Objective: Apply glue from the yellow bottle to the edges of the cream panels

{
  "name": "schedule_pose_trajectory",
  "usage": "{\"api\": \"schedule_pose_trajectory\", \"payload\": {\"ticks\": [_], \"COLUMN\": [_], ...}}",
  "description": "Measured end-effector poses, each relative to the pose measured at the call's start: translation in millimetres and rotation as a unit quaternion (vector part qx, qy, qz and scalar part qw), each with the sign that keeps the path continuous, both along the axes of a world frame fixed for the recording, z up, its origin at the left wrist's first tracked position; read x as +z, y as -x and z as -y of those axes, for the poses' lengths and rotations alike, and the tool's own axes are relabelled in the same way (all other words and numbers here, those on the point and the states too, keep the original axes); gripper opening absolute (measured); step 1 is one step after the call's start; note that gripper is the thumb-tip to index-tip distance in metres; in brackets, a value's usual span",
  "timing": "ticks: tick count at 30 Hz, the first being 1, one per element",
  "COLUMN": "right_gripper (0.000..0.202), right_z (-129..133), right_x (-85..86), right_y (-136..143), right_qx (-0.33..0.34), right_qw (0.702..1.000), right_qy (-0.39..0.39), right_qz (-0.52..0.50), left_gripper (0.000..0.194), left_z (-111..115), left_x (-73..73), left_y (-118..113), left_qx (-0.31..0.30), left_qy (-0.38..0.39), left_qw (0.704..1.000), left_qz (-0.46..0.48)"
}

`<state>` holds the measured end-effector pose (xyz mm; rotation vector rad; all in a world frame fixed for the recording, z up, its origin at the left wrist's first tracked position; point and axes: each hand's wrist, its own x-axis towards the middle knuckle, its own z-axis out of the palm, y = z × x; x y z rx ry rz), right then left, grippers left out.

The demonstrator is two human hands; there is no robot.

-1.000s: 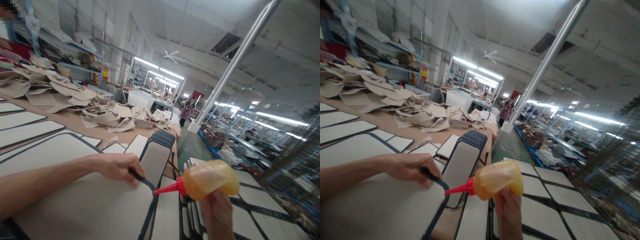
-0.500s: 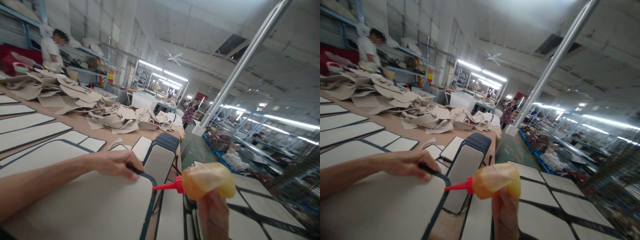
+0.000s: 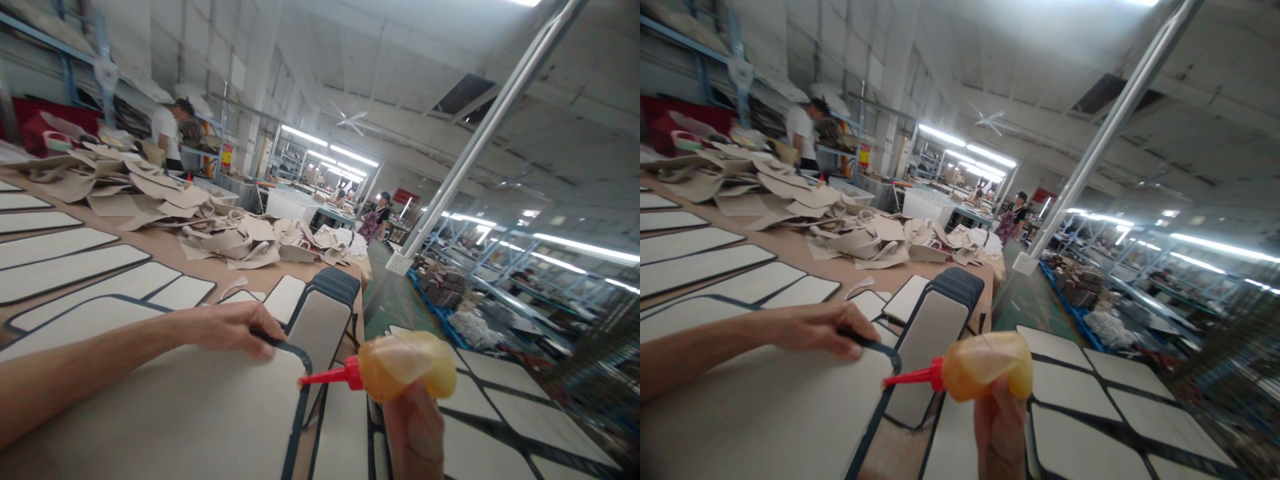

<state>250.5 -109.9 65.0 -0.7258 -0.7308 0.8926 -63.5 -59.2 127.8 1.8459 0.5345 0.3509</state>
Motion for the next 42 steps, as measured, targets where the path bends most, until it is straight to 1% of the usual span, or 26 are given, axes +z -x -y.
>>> {"api": "schedule_pose_trajectory", "payload": {"ticks": [2, 6, 11, 16, 20, 25, 29, 33, 36, 40, 42], "right_gripper": [0.059, 0.054, 0.051, 0.044, 0.044, 0.045, 0.044, 0.049, 0.053, 0.069, 0.072], "right_z": [1, 5, 12, 18, 20, 25, 28, 32, 37, 43, 46], "right_x": [-3.1, -5.4, -3.9, -10.1, -13.3, -13.3, -14.2, -13.5, -10.7, -6.6, -5.3], "right_y": [-4, -7, 1, 0, -5, -6, -6, -3, 2, 10, 11], "right_qx": [0.014, 0.057, 0.025, 0.065, 0.069, 0.075, 0.071, 0.066, 0.069, 0.051, 0.043], "right_qw": [1.0, 0.998, 1.0, 0.998, 0.997, 0.997, 0.997, 0.997, 0.996, 0.998, 0.998], "right_qy": [-0.012, -0.018, -0.018, -0.001, -0.012, -0.001, -0.007, 0.006, 0.019, 0.026, 0.033], "right_qz": [0.007, 0.016, 0.003, 0.017, 0.022, 0.028, 0.034, 0.049, 0.044, 0.029, 0.028], "left_gripper": [0.027, 0.028, 0.029, 0.025, 0.027, 0.031, 0.031, 0.026, 0.024, 0.024, 0.024], "left_z": [1, 3, 2, 1, 1, -4, -8, -7, -5, -4, -5], "left_x": [-0.1, 1.7, 2.2, 2.0, 0.9, -3.8, -5.8, -5.6, -4.3, -4.5, -6.6], "left_y": [0, 0, 2, 4, 3, 3, 5, 7, 7, 7, 7], "left_qx": [0.006, 0.009, 0.012, 0.033, 0.043, 0.034, 0.048, 0.063, 0.075, 0.075, 0.076], "left_qy": [0.006, 0.016, 0.033, 0.052, 0.062, 0.065, 0.079, 0.112, 0.122, 0.145, 0.163], "left_qw": [1.0, 1.0, 0.999, 0.998, 0.997, 0.997, 0.996, 0.992, 0.99, 0.986, 0.983], "left_qz": [0.004, 0.001, -0.004, 0.003, 0.008, 0.01, 0.0, 0.003, 0.011, 0.023, 0.026]}}
